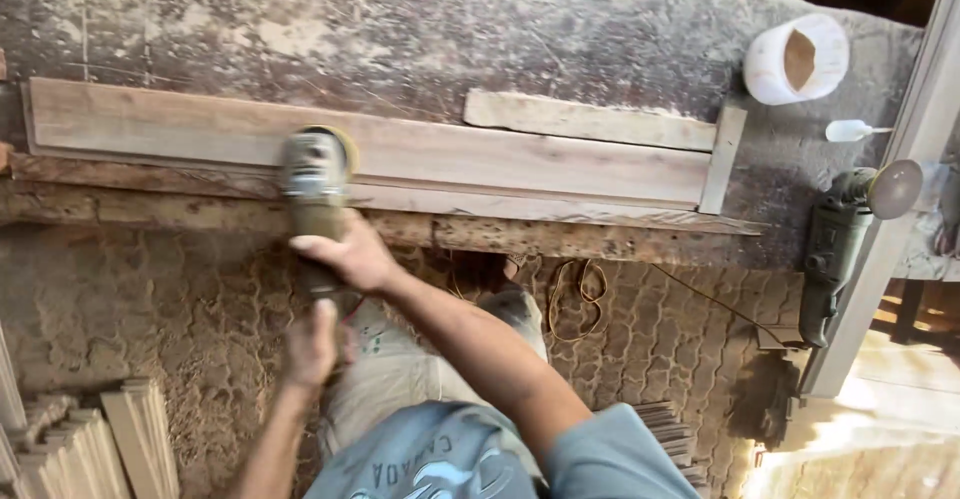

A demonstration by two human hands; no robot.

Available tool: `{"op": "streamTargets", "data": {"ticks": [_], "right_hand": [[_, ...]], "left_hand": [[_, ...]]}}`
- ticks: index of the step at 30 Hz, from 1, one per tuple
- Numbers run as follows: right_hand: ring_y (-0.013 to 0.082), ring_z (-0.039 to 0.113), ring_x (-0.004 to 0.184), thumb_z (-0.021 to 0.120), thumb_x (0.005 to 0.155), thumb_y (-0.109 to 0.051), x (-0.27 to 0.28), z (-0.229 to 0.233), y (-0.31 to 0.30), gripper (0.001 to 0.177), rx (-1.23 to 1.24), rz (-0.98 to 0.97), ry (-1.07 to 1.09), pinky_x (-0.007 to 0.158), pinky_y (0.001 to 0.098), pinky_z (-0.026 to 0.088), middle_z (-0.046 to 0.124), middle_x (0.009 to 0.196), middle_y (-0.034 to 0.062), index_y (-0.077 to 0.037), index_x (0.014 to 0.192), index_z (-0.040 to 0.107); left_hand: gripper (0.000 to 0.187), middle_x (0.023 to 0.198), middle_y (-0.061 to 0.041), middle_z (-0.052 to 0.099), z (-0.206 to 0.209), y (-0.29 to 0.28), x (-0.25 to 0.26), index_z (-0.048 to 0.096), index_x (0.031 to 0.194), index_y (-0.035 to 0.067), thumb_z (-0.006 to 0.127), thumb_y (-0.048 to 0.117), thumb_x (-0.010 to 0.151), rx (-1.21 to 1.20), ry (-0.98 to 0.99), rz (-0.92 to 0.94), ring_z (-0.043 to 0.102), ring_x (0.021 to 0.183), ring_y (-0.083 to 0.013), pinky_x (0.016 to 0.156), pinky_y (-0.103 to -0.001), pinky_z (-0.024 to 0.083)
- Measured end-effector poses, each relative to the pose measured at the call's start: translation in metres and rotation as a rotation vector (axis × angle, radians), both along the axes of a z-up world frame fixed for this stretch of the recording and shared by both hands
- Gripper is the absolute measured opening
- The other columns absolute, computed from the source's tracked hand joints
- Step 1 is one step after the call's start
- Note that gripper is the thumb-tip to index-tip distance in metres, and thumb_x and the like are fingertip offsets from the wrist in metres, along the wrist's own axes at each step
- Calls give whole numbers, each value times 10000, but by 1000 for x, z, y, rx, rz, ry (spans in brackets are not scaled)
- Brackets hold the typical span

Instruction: Applying glue and sanding wood pieces using manual and power tools in a workshop.

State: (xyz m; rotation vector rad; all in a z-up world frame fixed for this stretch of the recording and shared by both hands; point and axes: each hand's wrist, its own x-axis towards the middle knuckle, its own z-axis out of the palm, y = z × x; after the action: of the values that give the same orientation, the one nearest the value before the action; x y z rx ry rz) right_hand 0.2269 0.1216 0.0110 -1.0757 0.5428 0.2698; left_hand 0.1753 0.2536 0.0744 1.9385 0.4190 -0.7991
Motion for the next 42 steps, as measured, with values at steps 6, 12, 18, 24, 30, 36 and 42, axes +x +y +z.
{"op": "streamTargets", "data": {"ticks": [6, 12, 18, 24, 30, 36, 42], "right_hand": [[225, 683, 977, 831, 877, -262, -152, 3, -184, 511, 11, -233, -12, 908, 453, 579, 705, 1099, 134, -70, 1293, 604], [279, 709, 911, 785, 884, -268, -280, -31, -323, 476, -67, -551, 172, 898, 492, 580, 710, 1034, 166, -21, 1259, 627], [337, 759, 801, 738, 890, -156, -347, 18, -358, 314, -82, -955, 114, 714, 517, 646, 722, 920, 233, -11, 1153, 645], [357, 740, 848, 755, 910, -196, -404, 25, -323, 430, -204, -900, 62, 750, 570, 630, 710, 976, 244, 10, 1251, 593], [219, 634, 1063, 811, 803, -245, -430, 89, -294, 622, -406, -691, -131, 924, 469, 551, 671, 1137, 163, -60, 1327, 531], [191, 617, 730, 759, 789, -120, -426, 112, -316, 326, -207, -459, -299, 667, 406, 570, 604, 808, 119, 17, 1057, 632], [357, 720, 977, 942, 595, -565, -422, 38, -413, 780, -1030, -230, 589, 833, 491, 550, 725, 974, 148, -190, 1174, 578]], "left_hand": [[729, 537, -180, 682, -46, -152, -113, 765, 732, 61, 417, 627, 1032, -58, 50, -372, 710, 503, -312, 481, -419, 577], [832, 976, -326, 725, 9, -309, -158, 678, 1163, 4, 480, 769, 904, -81, 82, -706, 667, 1103, -478, 937, -585, 504], [816, 1244, -210, 701, -22, -335, -225, 688, 1261, 45, 750, 655, 722, -259, 172, -740, 626, 1232, -401, 1047, -491, 506], [461, 728, -155, 685, -31, -295, -278, 639, 778, 66, 861, 466, 722, -399, -89, -721, 710, 802, -357, 675, -449, 522], [358, 852, -76, 725, -26, -271, -303, 660, 946, 160, 797, 319, 656, -399, 81, -923, 724, 940, -301, 722, -424, 535], [421, 936, -199, 731, 3, -288, -317, 692, 959, 90, 836, 409, 726, -507, 170, -999, 697, 1013, -432, 830, -528, 543], [272, 1238, -218, 699, -46, -276, -277, 770, 1073, 226, 690, 400, 880, -157, -448, -1623, 645, 1190, -434, 989, -459, 538]]}}
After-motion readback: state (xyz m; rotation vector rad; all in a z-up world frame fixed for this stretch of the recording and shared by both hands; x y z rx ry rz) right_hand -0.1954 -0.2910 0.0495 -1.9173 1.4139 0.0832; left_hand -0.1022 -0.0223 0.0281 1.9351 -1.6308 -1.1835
